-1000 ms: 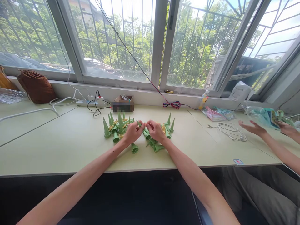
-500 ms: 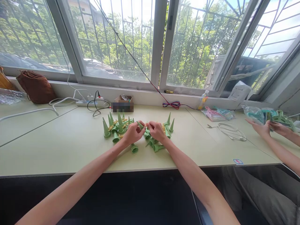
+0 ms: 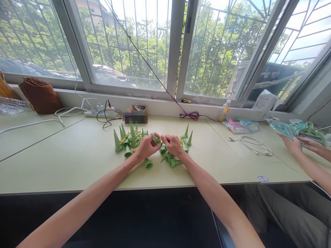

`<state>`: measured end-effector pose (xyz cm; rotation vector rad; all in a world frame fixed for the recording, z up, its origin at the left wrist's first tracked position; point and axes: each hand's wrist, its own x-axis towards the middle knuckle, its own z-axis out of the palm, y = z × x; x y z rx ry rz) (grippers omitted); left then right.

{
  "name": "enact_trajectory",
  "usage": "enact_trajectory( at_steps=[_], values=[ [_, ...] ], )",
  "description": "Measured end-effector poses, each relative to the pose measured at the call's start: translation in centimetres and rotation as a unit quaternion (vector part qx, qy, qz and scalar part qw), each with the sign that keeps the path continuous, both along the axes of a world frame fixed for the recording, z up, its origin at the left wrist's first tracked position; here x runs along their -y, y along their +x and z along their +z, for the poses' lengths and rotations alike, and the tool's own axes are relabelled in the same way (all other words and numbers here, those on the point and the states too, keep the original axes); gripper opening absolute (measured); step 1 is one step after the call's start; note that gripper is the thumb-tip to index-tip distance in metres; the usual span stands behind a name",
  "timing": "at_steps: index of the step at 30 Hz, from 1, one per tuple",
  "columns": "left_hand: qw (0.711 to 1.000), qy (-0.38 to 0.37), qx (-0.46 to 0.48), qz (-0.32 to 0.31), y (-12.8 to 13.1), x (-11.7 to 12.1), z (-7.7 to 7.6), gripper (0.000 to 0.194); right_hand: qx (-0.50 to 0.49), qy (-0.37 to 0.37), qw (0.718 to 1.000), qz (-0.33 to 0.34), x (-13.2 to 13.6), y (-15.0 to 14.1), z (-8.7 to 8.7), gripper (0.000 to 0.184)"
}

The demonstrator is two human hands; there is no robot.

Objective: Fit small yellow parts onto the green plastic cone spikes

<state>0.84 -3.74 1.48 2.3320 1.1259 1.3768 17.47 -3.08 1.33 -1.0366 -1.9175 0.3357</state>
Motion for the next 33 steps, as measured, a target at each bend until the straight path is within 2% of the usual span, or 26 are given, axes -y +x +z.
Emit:
enact_trajectory(
  at_steps=[12,21,26,33],
  values=[
    [0.999,0.001,-0.008,0.038,-0.07,-0.42,-0.09,0.023,0.006,0.016,1.0,0.027,-0.18,-0.16,-0.51,0.05],
    [0.998,0.007,-0.004,0.062,0.12,-0.04,0.15,0.015,0.006,0.006,1.0,0.027,0.26,-0.44,-0.15,0.049],
    [0.997,0.017,-0.002,0.073,0.29,0.26,0.41,0.015,-0.02,0.006,1.0,0.02,0.51,-0.49,-0.03,0.039],
    [0.997,0.016,-0.001,0.071,0.29,0.25,0.45,0.013,-0.042,-0.027,0.997,0.053,0.35,-0.52,-0.31,0.03]
  ],
)
